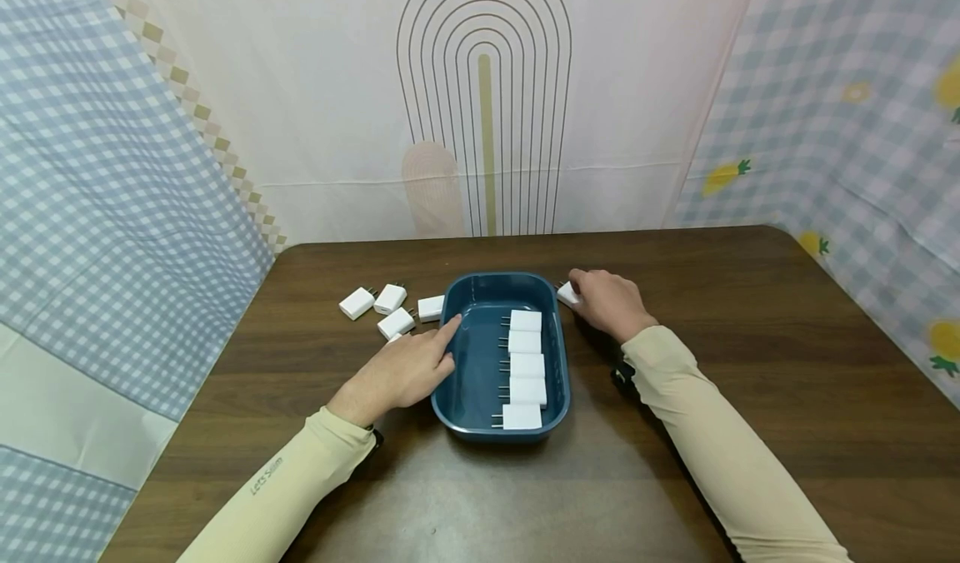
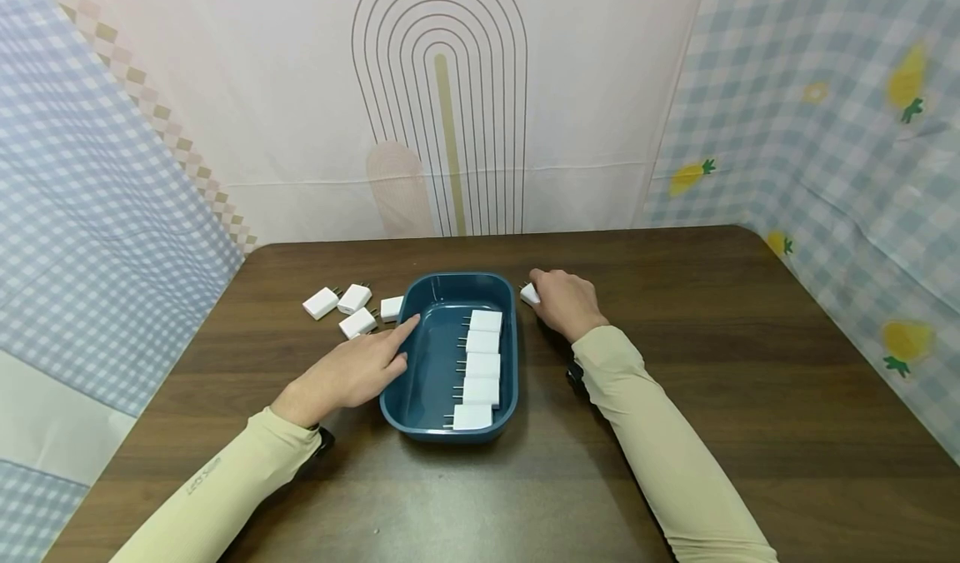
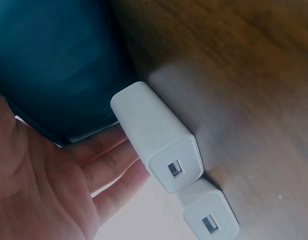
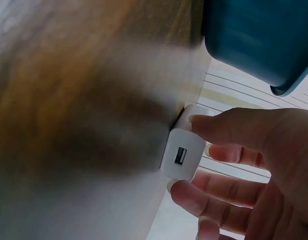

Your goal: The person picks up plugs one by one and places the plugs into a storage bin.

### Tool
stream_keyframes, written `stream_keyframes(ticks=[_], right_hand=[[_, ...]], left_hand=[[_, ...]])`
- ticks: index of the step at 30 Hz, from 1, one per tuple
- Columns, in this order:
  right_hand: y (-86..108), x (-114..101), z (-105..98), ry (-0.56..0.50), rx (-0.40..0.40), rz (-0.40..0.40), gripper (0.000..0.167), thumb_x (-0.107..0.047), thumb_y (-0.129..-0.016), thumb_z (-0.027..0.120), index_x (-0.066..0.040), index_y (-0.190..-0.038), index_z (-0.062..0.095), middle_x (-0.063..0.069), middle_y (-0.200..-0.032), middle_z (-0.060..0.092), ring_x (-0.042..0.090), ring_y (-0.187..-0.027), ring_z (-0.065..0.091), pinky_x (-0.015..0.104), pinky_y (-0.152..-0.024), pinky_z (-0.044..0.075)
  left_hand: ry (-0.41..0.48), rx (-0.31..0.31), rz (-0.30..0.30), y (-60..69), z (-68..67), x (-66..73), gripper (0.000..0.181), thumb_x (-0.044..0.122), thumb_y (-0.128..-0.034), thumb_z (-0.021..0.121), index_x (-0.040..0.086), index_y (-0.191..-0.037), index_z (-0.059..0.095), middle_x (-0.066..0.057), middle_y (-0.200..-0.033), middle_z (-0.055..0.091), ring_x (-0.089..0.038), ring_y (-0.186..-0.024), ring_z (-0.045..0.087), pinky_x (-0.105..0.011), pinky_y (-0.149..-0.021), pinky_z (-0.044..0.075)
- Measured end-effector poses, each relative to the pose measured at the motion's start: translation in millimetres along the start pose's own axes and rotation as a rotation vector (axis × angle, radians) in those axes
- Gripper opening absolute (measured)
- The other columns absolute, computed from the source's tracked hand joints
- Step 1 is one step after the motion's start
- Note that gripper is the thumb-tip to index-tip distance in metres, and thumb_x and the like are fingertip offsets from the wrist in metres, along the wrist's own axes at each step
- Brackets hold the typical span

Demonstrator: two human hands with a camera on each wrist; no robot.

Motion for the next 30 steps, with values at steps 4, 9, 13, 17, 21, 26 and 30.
stream_keyframes(ticks=[4, 9, 13, 17, 21, 26, 30], right_hand=[[0.0, 1.7, 1.3, -0.005, -0.006, 0.002, 0.021, -0.015, -0.094, 0.066, -0.007, -0.114, 0.064, 0.016, -0.108, 0.072, 0.028, -0.09, 0.067, 0.05, -0.078, 0.057], [0.5, 2.7, 2.2, -0.013, -0.017, 0.003, 0.025, -0.014, -0.093, 0.068, -0.007, -0.115, 0.061, 0.017, -0.106, 0.072, 0.028, -0.087, 0.067, 0.049, -0.075, 0.057], [0.7, 3.9, 3.1, -0.004, -0.034, 0.006, 0.029, -0.014, -0.091, 0.069, -0.007, -0.117, 0.058, 0.017, -0.108, 0.071, 0.027, -0.087, 0.066, 0.047, -0.074, 0.056], [1.5, 3.1, -1.3, -0.011, -0.015, -0.003, 0.031, -0.016, -0.09, 0.07, -0.007, -0.119, 0.06, 0.016, -0.109, 0.071, 0.026, -0.09, 0.066, 0.047, -0.077, 0.056], [1.9, -0.4, -8.4, -0.046, 0.015, -0.015, 0.032, -0.017, -0.091, 0.069, -0.005, -0.12, 0.066, 0.016, -0.112, 0.071, 0.027, -0.094, 0.066, 0.049, -0.083, 0.058], [4.3, -5.8, -18.8, -0.105, 0.07, -0.041, 0.028, -0.017, -0.091, 0.068, -0.002, -0.115, 0.071, 0.017, -0.109, 0.069, 0.028, -0.092, 0.065, 0.047, -0.084, 0.058], [7.4, -9.0, -30.6, -0.139, 0.137, -0.055, 0.026, -0.017, -0.091, 0.067, -0.002, -0.112, 0.071, 0.017, -0.107, 0.066, 0.028, -0.088, 0.063, 0.045, -0.08, 0.058]], left_hand=[[0.002, -0.004, -0.003, 0.0, 0.1, -0.2, 0.063, 0.029, -0.1028, 0.041, 0.01, -0.161, 0.027, -0.013, -0.149, 0.055, -0.027, -0.12, 0.065, -0.046, -0.106, 0.049], [0.003, -0.001, -0.002, 0.1, -0.3, -0.3, 0.062, 0.029, -0.1027, 0.04, 0.01, -0.161, 0.028, -0.013, -0.149, 0.056, -0.028, -0.121, 0.064, -0.046, -0.107, 0.049], [0.003, 0.001, -0.001, 0.7, -0.8, 0.3, 0.062, 0.029, -0.1027, 0.04, 0.009, -0.161, 0.028, -0.013, -0.149, 0.056, -0.028, -0.122, 0.064, -0.046, -0.107, 0.049], [0.005, -0.001, 0.0, 1.2, -1.0, 1.0, 0.062, 0.029, -0.1028, 0.04, 0.009, -0.161, 0.028, -0.013, -0.149, 0.055, -0.028, -0.124, 0.063, -0.046, -0.107, 0.048], [0.007, -0.003, -0.002, 1.4, -1.6, 1.2, 0.062, 0.03, -0.1029, 0.04, 0.01, -0.161, 0.028, -0.013, -0.15, 0.054, -0.028, -0.127, 0.062, -0.046, -0.108, 0.048], [0.006, -0.006, -0.006, 1.5, -1.2, 0.7, 0.062, 0.03, -0.103, 0.04, 0.01, -0.161, 0.027, -0.013, -0.15, 0.055, -0.028, -0.124, 0.063, -0.046, -0.108, 0.048], [0.005, -0.006, -0.005, 0.7, -0.7, 0.3, 0.062, 0.029, -0.1031, 0.04, 0.01, -0.161, 0.027, -0.012, -0.15, 0.055, -0.027, -0.121, 0.064, -0.045, -0.107, 0.048]])
Point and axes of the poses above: each hand's wrist, its own y-axis away from the middle knuckle, its own z-axis out of the palm, x = y × z, the point moved 10 cm from there along -y, towards the middle knuckle
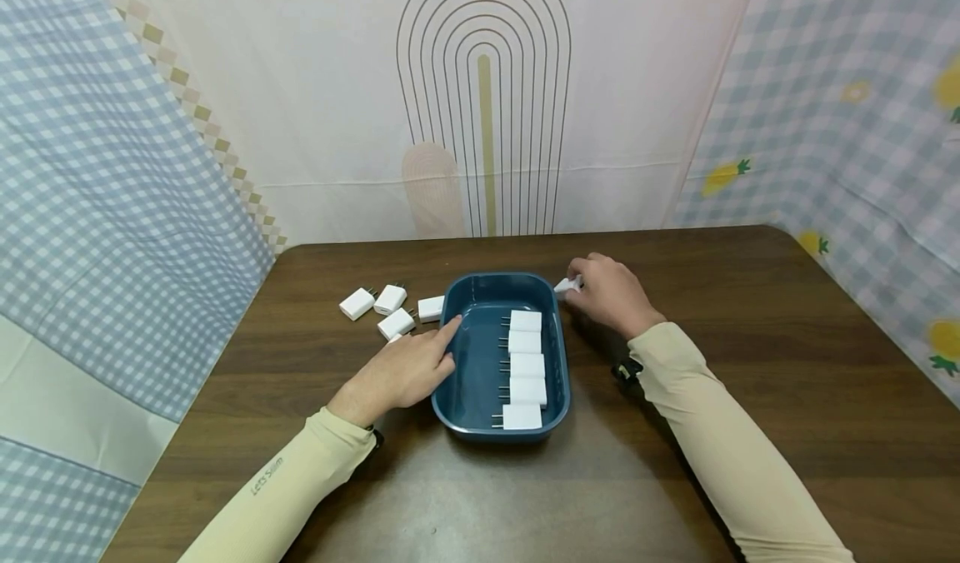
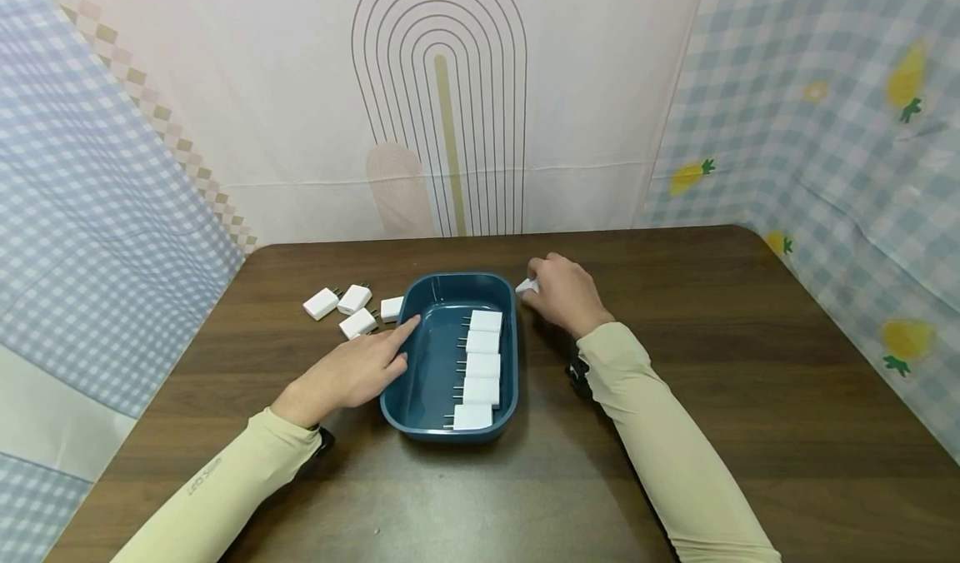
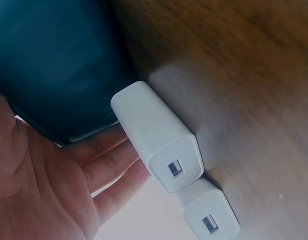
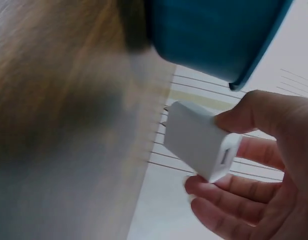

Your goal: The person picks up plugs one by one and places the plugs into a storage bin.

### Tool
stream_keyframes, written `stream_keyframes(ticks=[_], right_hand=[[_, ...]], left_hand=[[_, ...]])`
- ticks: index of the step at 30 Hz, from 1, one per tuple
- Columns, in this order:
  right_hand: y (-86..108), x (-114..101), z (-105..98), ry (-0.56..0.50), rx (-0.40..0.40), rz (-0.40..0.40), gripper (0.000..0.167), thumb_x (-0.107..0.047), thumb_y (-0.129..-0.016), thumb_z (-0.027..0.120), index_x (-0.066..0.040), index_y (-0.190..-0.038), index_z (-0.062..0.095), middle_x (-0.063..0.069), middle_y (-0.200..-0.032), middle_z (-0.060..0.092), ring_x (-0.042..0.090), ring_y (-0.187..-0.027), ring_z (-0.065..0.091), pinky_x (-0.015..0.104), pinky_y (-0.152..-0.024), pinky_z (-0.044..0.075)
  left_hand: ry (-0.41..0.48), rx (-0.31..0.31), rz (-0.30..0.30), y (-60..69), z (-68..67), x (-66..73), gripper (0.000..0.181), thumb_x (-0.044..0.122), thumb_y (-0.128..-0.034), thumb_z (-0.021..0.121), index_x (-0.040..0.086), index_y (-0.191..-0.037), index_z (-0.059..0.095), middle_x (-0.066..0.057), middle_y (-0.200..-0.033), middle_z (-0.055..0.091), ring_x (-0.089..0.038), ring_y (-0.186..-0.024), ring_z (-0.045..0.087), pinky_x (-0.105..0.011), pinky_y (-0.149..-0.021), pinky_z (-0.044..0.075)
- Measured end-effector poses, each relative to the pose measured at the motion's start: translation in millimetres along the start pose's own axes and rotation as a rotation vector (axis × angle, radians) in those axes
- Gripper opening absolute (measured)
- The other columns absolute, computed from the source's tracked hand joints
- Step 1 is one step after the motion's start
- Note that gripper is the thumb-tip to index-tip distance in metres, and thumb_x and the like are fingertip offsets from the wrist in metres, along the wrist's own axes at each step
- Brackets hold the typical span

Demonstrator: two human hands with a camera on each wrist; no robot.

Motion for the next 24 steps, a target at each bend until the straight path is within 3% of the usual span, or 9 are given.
stream_keyframes(ticks=[13, 18, 24], right_hand=[[8.3, -20.7, -36.6, -0.129, 0.245, -0.032, 0.024, -0.019, -0.092, 0.069, -0.002, -0.108, 0.071, 0.017, -0.108, 0.063, 0.03, -0.089, 0.062, 0.045, -0.078, 0.06], [11.0, -32.1, -40.1, -0.211, 0.238, -0.061, 0.022, -0.018, -0.092, 0.069, -0.002, -0.107, 0.07, 0.016, -0.11, 0.064, 0.029, -0.091, 0.06, 0.045, -0.078, 0.06], [14.8, -52.8, -39.6, -0.261, 0.19, -0.154, 0.019, -0.016, -0.091, 0.073, -0.003, -0.106, 0.069, 0.013, -0.106, 0.065, 0.026, -0.089, 0.062, 0.041, -0.078, 0.06]], left_hand=[[0.0, -0.004, -0.002, -0.9, 0.5, 0.1, 0.062, 0.029, -0.1031, 0.04, 0.011, -0.161, 0.027, -0.013, -0.149, 0.056, -0.026, -0.117, 0.066, -0.045, -0.106, 0.049], [-0.001, -0.003, 0.001, -0.2, 0.6, 0.2, 0.062, 0.029, -0.1032, 0.04, 0.011, -0.161, 0.027, -0.013, -0.149, 0.056, -0.026, -0.117, 0.066, -0.045, -0.106, 0.049], [-0.004, -0.001, 0.0, -0.3, 0.7, 0.3, 0.062, 0.028, -0.1033, 0.04, 0.011, -0.161, 0.027, -0.013, -0.149, 0.056, -0.026, -0.115, 0.066, -0.045, -0.106, 0.049]])
Point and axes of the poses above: each hand's wrist, its own y-axis away from the middle knuckle, its own z-axis out of the palm, x = y × z, the point moved 10 cm from there along -y, towards the middle knuckle
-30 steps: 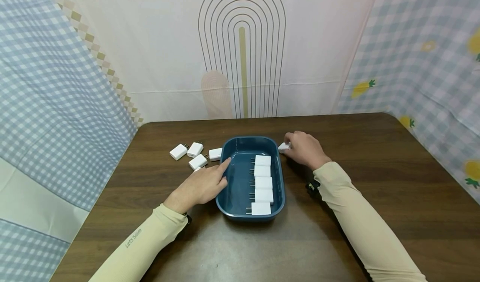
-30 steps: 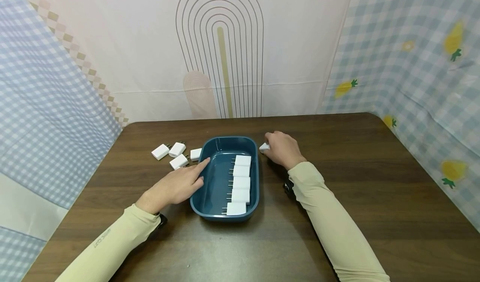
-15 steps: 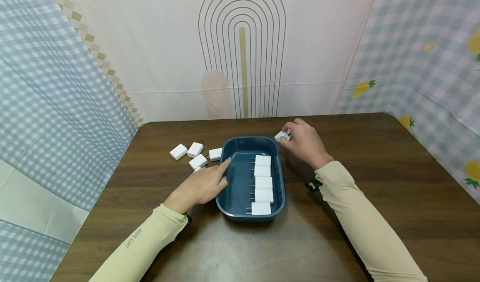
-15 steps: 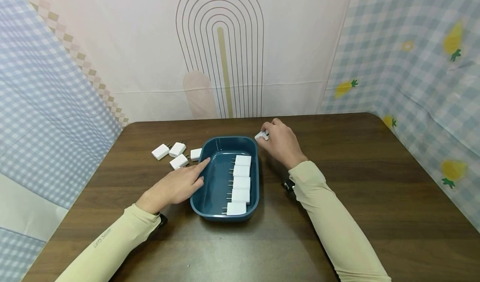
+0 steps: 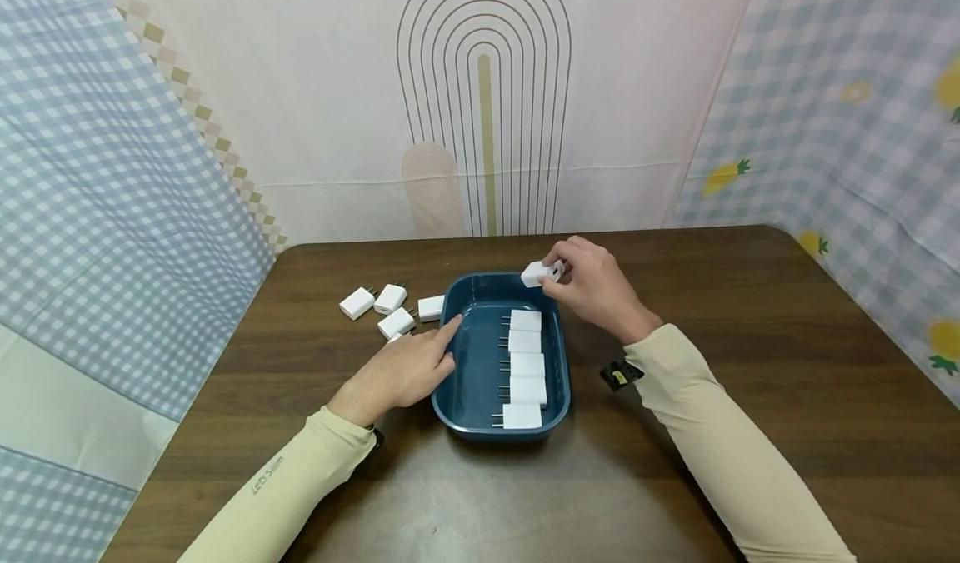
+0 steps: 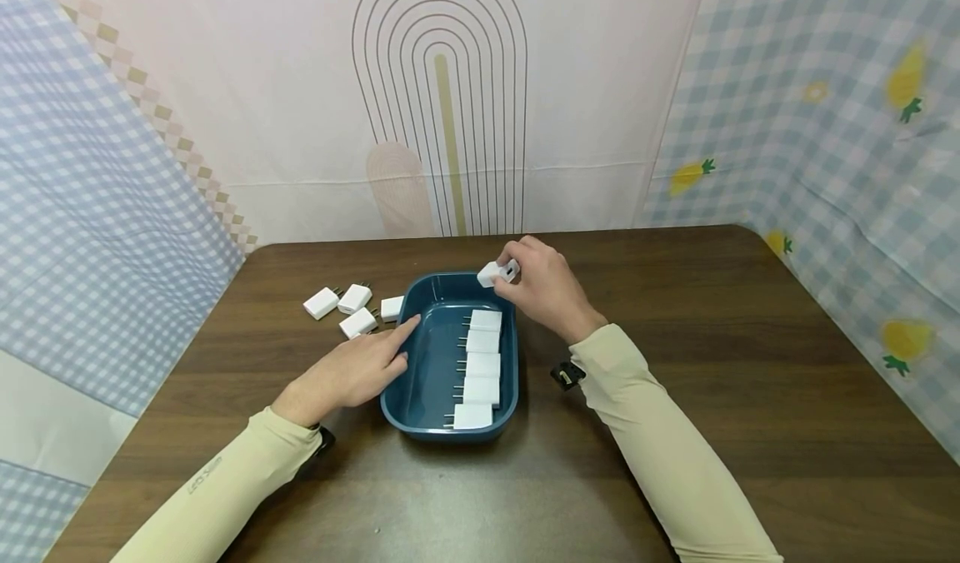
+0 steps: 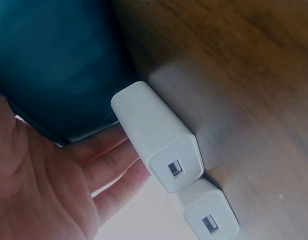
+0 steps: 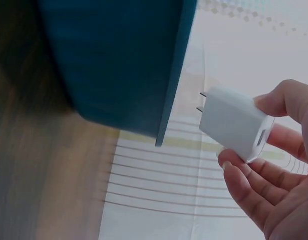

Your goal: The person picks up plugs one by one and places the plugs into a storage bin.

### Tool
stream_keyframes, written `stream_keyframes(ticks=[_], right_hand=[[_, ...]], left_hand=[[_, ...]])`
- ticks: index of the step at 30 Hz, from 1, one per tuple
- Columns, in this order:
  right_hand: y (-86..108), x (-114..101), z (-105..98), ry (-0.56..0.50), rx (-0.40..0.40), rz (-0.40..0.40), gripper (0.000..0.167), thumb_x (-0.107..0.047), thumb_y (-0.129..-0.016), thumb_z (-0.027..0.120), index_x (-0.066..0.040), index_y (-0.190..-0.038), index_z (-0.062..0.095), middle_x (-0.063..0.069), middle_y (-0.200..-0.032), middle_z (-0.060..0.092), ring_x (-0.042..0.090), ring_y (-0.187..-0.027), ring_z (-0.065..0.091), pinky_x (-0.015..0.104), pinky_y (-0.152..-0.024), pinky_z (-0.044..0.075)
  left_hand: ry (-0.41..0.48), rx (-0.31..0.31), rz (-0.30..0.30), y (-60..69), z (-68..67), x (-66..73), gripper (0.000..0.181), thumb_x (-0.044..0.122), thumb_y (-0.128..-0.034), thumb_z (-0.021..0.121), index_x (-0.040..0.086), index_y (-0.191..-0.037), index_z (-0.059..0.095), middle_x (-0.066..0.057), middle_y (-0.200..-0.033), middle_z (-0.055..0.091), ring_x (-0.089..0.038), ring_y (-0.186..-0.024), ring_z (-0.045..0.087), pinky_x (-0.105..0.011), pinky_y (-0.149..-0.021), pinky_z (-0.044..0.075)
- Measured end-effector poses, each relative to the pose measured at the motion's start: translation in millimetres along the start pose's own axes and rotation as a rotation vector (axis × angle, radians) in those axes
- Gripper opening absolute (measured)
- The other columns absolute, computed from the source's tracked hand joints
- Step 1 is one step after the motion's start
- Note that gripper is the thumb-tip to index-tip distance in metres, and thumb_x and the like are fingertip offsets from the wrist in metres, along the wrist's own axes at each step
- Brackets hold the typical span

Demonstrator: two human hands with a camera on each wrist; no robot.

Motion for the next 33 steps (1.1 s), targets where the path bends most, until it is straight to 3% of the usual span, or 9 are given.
stream_keyframes(ticks=[11, 21, 26, 33], right_hand=[[2.3, -14.6, 15.3, 0.025, -0.081, -0.055, 0.017, -0.019, -0.09, 0.077, -0.008, -0.101, 0.069, 0.009, -0.102, 0.072, 0.026, -0.088, 0.069, 0.038, -0.077, 0.06], [5.7, -11.5, 41.8, 0.064, -0.252, -0.062, 0.017, -0.023, -0.089, 0.078, -0.012, -0.102, 0.072, 0.007, -0.102, 0.074, 0.025, -0.087, 0.064, 0.035, -0.079, 0.059], [6.0, -11.6, 47.8, 0.079, -0.279, -0.084, 0.014, -0.023, -0.089, 0.078, -0.014, -0.096, 0.072, 0.005, -0.099, 0.074, 0.023, -0.084, 0.064, 0.033, -0.077, 0.058], [7.7, -12.0, 53.5, 0.089, -0.31, -0.108, 0.013, -0.022, -0.086, 0.081, -0.016, -0.089, 0.07, 0.002, -0.092, 0.074, 0.018, -0.08, 0.062, 0.031, -0.075, 0.057]], left_hand=[[0.0, -0.001, -0.002, 0.5, 0.3, -0.3, 0.062, 0.03, -0.1035, 0.04, 0.01, -0.161, 0.027, -0.013, -0.148, 0.057, -0.026, -0.112, 0.067, -0.045, -0.105, 0.05], [0.003, 0.004, 0.002, 1.6, -0.8, 0.5, 0.062, 0.03, -0.1031, 0.04, 0.01, -0.161, 0.027, -0.013, -0.149, 0.055, -0.026, -0.119, 0.065, -0.045, -0.107, 0.049], [0.002, 0.003, 0.005, 0.7, -0.8, 0.7, 0.062, 0.029, -0.1033, 0.04, 0.01, -0.161, 0.027, -0.012, -0.149, 0.056, -0.025, -0.112, 0.066, -0.045, -0.105, 0.05], [0.003, -0.002, 0.001, 0.5, 0.5, -0.2, 0.062, 0.029, -0.1033, 0.04, 0.01, -0.161, 0.027, -0.013, -0.15, 0.055, -0.026, -0.118, 0.065, -0.045, -0.107, 0.049]])
Point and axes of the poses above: each hand's wrist, its own y-axis away from the middle knuckle, its own z-axis out of the palm, x = y × z, the point moved 10 cm from there along -y, towards the middle knuckle
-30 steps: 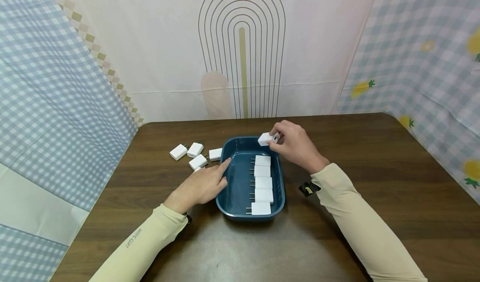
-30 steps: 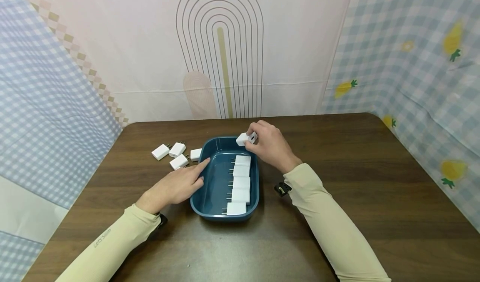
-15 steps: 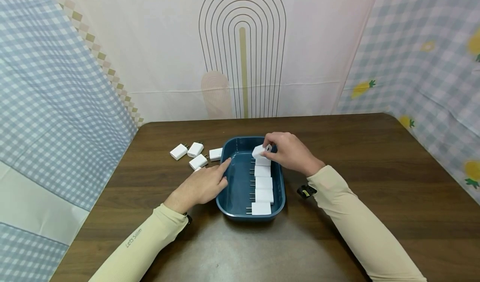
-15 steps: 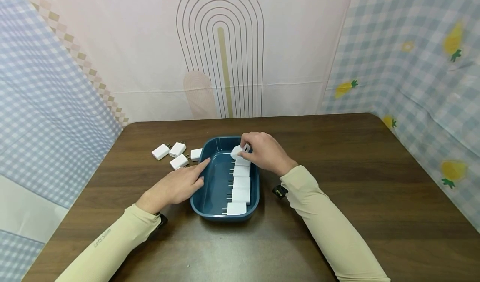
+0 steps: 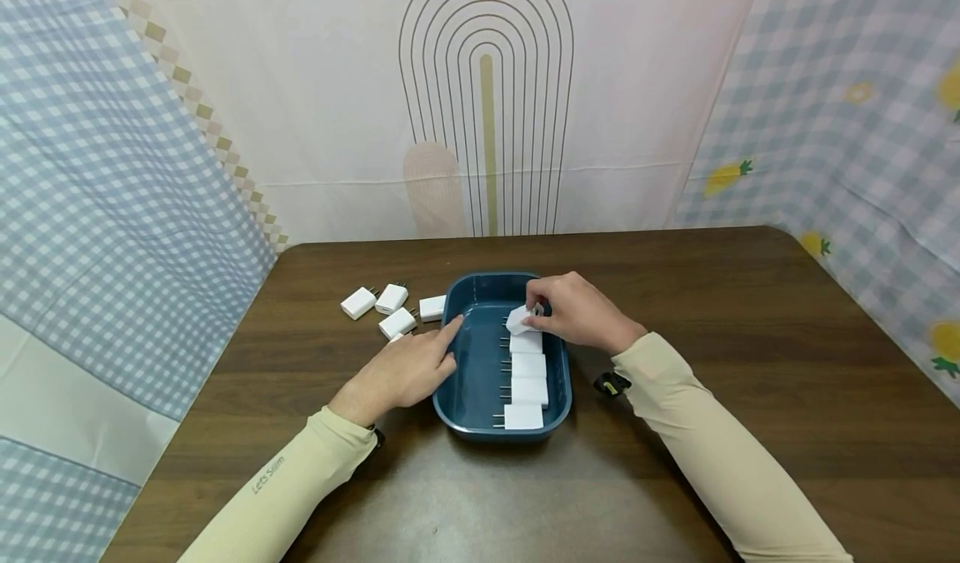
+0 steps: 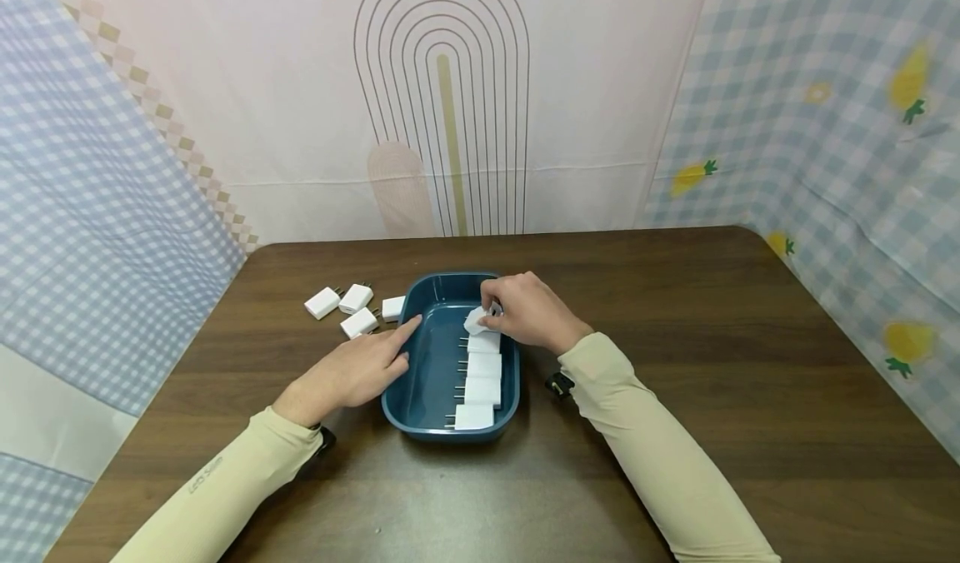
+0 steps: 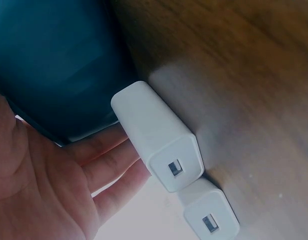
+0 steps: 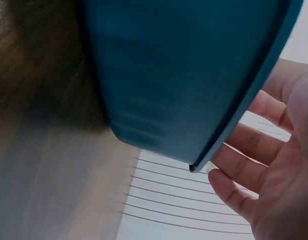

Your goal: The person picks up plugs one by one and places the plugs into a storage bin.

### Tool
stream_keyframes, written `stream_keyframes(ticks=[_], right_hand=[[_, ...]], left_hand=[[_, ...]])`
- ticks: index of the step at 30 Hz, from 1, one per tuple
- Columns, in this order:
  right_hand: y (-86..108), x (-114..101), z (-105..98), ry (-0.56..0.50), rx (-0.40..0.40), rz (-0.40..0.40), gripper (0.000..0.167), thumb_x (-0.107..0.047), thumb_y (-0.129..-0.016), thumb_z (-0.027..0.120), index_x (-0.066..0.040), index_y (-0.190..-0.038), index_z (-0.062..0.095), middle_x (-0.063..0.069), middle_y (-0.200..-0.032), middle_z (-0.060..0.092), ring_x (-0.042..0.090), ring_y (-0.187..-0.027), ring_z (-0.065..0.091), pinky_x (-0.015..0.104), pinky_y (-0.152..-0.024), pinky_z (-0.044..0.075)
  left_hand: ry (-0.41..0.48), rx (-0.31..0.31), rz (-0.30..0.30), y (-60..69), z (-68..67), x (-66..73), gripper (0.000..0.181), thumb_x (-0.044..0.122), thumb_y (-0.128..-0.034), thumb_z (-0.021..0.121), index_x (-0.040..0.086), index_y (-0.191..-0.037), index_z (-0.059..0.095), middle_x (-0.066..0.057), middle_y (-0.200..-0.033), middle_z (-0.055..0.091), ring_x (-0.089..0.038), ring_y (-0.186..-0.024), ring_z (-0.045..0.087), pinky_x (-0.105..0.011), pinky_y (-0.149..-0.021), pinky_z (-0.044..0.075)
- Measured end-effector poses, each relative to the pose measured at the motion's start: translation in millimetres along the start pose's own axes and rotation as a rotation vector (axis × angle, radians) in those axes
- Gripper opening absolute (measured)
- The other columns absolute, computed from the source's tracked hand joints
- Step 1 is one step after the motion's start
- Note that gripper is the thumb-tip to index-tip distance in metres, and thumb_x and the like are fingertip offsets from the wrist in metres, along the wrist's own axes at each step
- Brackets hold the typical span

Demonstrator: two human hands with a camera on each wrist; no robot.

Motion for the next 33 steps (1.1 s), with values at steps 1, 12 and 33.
stream_keyframes(ticks=[1, 12, 33], right_hand=[[0.2, -0.1, 0.2, 0.007, -0.006, -0.001, 0.014, -0.022, -0.085, 0.082, -0.016, -0.089, 0.07, 0.002, -0.091, 0.073, 0.017, -0.079, 0.061, 0.03, -0.074, 0.057], [2.4, 0.2, 12.6, 0.175, -0.15, 0.019, 0.028, -0.023, -0.085, 0.081, -0.016, -0.112, 0.075, 0.003, -0.113, 0.074, 0.023, -0.106, 0.059, 0.048, -0.097, 0.04], [6.8, -3.6, 13.0, 0.186, -0.129, 0.019, 0.035, -0.025, -0.09, 0.077, -0.015, -0.123, 0.072, 0.01, -0.129, 0.069, 0.03, -0.121, 0.06, 0.054, -0.107, 0.039]], left_hand=[[-0.001, 0.001, 0.001, -0.4, 0.4, -0.2, 0.062, 0.029, -0.1033, 0.039, 0.01, -0.161, 0.027, -0.013, -0.149, 0.055, -0.026, -0.117, 0.066, -0.045, -0.106, 0.049], [-0.008, 0.016, 0.009, 0.5, -1.9, 0.7, 0.062, 0.029, -0.1029, 0.04, 0.009, -0.16, 0.028, -0.013, -0.148, 0.057, -0.026, -0.112, 0.067, -0.045, -0.104, 0.05], [-0.04, 0.014, 0.03, 1.2, -6.1, -1.2, 0.065, 0.035, -0.1039, 0.042, 0.013, -0.162, 0.024, -0.012, -0.149, 0.056, -0.028, -0.126, 0.062, -0.047, -0.108, 0.048]])
Point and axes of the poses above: each hand's wrist, its own y-axis away from the middle knuckle, its own z-axis out of the palm, x = y × z, the point moved 10 cm from there along -y, towards the middle knuckle
